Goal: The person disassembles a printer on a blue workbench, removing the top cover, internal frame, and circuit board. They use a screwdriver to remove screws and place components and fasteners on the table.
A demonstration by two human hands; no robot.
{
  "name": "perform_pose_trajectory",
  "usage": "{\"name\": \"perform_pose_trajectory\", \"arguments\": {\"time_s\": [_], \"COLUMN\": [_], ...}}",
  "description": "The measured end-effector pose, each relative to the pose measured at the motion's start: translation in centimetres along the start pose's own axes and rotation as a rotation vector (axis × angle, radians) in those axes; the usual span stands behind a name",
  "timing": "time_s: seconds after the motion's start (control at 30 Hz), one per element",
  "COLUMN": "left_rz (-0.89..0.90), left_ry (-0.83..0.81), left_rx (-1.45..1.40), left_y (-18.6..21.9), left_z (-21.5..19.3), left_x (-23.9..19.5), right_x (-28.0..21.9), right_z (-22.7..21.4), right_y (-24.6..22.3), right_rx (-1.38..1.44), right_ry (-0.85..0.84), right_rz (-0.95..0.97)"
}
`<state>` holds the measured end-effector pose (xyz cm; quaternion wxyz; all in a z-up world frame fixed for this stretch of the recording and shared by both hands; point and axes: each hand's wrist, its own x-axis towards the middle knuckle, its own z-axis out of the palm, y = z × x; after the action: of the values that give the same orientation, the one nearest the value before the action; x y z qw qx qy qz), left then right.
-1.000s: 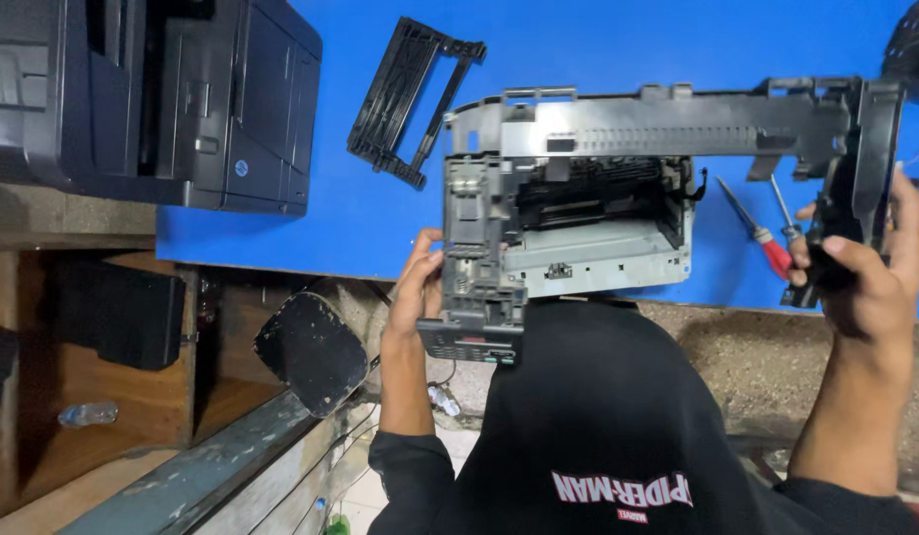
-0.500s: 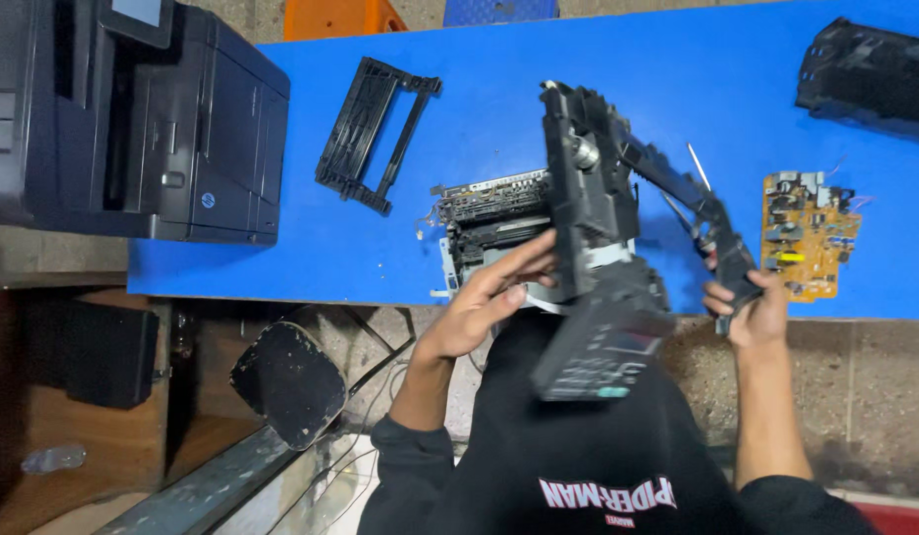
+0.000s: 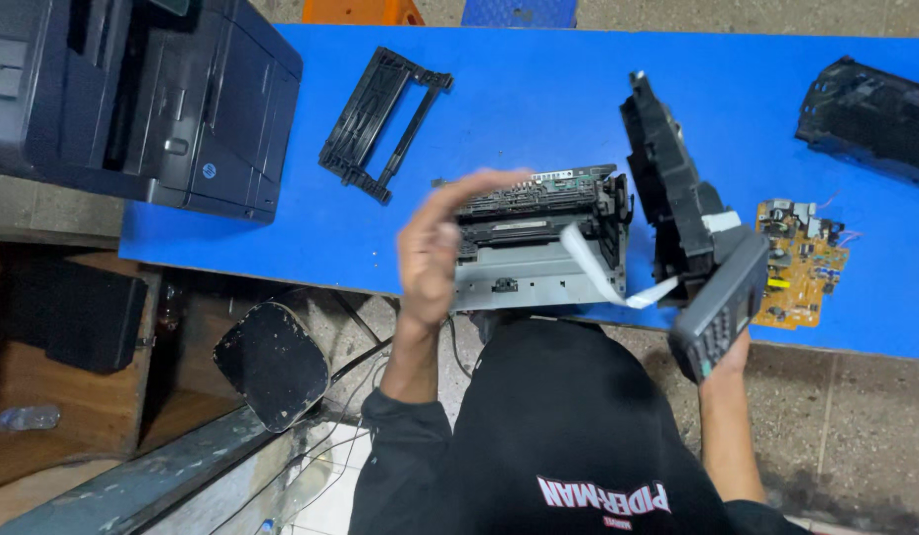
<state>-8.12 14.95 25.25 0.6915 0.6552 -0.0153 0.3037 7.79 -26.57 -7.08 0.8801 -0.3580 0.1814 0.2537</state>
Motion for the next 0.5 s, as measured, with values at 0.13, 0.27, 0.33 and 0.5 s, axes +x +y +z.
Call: {"name": "perform_pose_trajectory", "arguments": {"time_s": [0.13,0.27,0.33,0.5], "left_rz": [-0.018,-0.173,-0.224,-0.261], "left_ry": [0.200,0.305,0.334,0.425], "left_rx": [-0.053,-0.083,-0.106,-0.130], "left_y": [-1.7,-3.9,-4.8,-5.7], "left_z": [-2.0,-3.4,-4.2,-5.5], "left_x": [-1.8,-5.0,-6.8,-10.1], "right_x": [1.3,5.4,8.4,16.3], "right_z": [-1.4,-0.1,1.4,7.6], "right_y": [-1.6,-3.6,-4.4,-5.1], "right_rx": [-0.135,0.084,0.094,0.033], "right_ry": [0.052,-0.231,-0.144,0.013], "right_rz": [-0.008,0.003,-0.072,-0.204]}}
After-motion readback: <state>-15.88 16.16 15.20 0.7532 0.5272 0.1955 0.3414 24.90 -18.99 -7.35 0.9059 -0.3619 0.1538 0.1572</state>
